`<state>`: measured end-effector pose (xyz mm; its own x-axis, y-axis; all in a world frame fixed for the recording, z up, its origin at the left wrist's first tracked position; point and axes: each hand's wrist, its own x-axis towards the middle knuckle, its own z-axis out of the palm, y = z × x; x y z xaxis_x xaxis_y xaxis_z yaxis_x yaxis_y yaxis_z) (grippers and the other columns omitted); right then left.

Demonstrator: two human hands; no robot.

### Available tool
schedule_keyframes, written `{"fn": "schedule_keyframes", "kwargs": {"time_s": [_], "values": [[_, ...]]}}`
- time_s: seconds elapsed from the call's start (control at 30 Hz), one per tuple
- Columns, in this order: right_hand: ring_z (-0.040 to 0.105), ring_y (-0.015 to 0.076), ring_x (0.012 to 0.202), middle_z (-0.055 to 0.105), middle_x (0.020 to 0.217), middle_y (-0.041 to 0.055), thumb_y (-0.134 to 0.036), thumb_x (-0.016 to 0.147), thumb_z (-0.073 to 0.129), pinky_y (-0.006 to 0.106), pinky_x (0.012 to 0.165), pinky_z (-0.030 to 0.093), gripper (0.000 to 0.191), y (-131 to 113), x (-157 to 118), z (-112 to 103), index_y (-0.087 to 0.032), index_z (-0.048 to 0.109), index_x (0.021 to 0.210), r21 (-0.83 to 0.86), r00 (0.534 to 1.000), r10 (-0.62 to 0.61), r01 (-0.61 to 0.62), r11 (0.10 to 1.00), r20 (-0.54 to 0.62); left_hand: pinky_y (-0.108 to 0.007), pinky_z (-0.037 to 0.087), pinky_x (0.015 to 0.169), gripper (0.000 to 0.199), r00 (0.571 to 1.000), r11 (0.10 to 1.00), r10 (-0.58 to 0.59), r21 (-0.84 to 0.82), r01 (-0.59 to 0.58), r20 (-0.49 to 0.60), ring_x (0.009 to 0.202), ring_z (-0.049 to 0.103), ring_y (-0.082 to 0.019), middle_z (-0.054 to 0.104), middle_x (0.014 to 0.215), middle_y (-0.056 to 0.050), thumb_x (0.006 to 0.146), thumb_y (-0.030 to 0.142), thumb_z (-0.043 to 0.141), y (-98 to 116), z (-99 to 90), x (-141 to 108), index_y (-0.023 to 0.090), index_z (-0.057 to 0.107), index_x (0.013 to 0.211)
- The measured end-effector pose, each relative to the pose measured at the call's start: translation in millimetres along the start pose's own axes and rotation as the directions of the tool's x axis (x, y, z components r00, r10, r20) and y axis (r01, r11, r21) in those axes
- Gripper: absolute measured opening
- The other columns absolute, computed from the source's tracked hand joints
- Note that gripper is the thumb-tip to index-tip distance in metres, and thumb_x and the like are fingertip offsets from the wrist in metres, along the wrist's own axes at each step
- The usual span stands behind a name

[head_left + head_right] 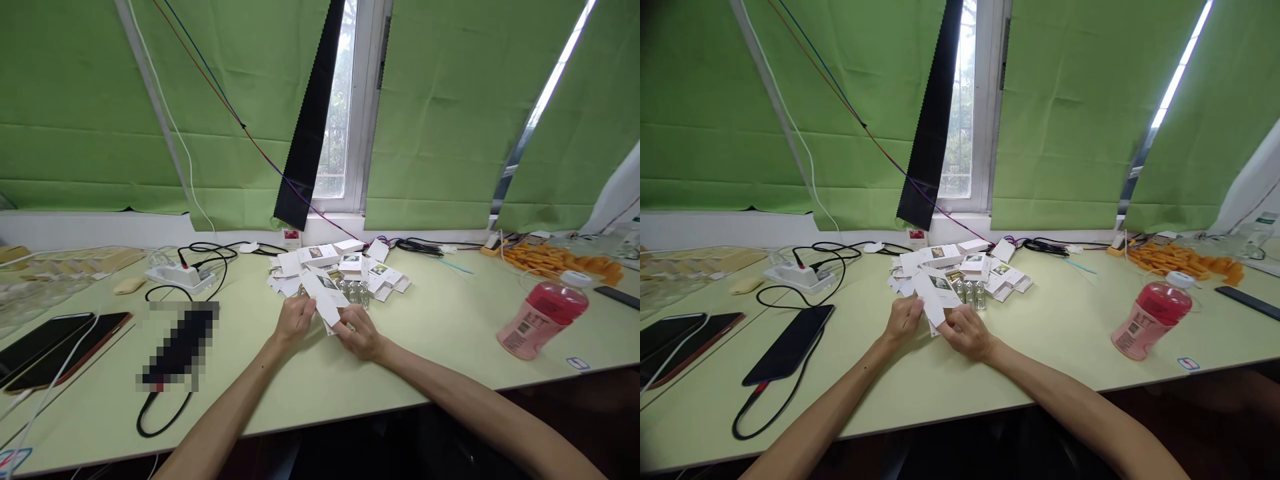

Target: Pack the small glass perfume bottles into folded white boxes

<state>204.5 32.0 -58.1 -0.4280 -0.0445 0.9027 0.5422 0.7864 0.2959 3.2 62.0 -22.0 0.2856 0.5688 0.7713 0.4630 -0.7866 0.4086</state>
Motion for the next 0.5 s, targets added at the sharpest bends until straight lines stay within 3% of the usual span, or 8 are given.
{"fn": "schedule_keyframes", "kwargs": {"time_s": [0.13,0.3,0.5], "values": [[0.058,0.0204,0.088,0.059,0.086,0.0060,-0.003,0.085,0.062,0.034,0.076,0.050,0.027,-3.4,4.2,0.6,-0.021,0.069,0.104,-0.033,0.994,-0.014,0.017,0.999,0.105,-0.028,0.033,0.049,0.053,0.995,0.995,-0.090,-0.036,0.089,-0.031,0.043,0.042,-0.013,0.047,0.044,-0.001,0.097,0.040,0.033,0.3,-1.6,2.5,0.021,0.038,0.048],[0.059,0.0227,0.092,0.063,0.086,0.0088,-0.003,0.087,0.059,0.036,0.079,0.051,0.022,-3.2,11.8,6.8,-0.013,0.067,0.104,0.018,0.995,-0.055,0.054,0.998,0.089,-0.026,0.030,0.045,0.049,0.979,0.979,-0.196,-0.073,0.191,-0.060,0.043,0.037,-0.011,0.042,0.045,0.002,0.094,0.046,0.039,3.0,0.8,4.7,0.020,0.037,0.052],[0.059,0.0226,0.088,0.064,0.088,0.0081,-0.007,0.088,0.059,0.038,0.078,0.049,0.018,0.9,14.3,24.3,-0.019,0.066,0.100,-0.031,0.987,-0.048,0.054,0.998,0.152,-0.025,0.033,0.048,0.042,0.960,0.965,-0.262,-0.057,0.257,-0.101,0.049,0.038,-0.011,0.045,0.051,0.002,0.089,0.049,0.049,7.8,-1.2,7.9,0.019,0.046,0.060]]}}
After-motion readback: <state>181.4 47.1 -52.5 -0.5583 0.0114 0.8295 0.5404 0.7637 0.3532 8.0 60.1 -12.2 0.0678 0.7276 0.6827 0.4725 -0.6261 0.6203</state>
